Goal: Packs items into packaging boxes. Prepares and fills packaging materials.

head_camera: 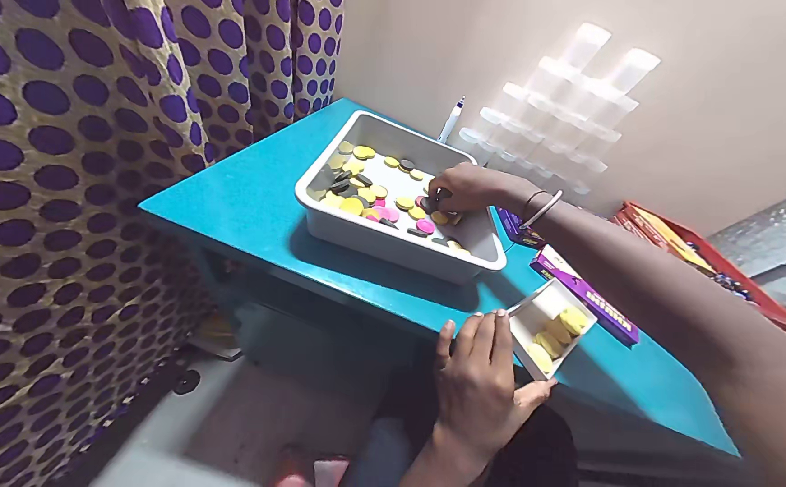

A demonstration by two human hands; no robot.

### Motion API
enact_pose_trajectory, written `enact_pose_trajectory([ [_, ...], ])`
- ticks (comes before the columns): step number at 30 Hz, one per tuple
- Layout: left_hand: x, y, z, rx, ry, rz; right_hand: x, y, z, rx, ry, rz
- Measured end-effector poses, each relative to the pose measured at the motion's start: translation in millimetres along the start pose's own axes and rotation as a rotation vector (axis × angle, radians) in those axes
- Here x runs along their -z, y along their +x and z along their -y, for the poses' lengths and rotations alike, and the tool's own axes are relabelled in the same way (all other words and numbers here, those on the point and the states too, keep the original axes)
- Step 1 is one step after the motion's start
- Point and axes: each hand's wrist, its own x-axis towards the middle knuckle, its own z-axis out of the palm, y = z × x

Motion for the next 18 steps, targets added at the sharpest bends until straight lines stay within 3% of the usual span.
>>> enact_pose_trajectory([
  [7, -1, 0, -1, 0.000, 0.006, 0.015, -2, 5, 3, -0.114, 0.083, -0.079],
  [11, -1, 0, -2, 0.003, 0.001, 0.019, 5, 4, 10, 0.016, 0.211, -0.235],
  [18, -2, -2, -4, -0.010, 0.018, 0.017, 5, 9, 25, 0.069, 0.139, -0.097],
])
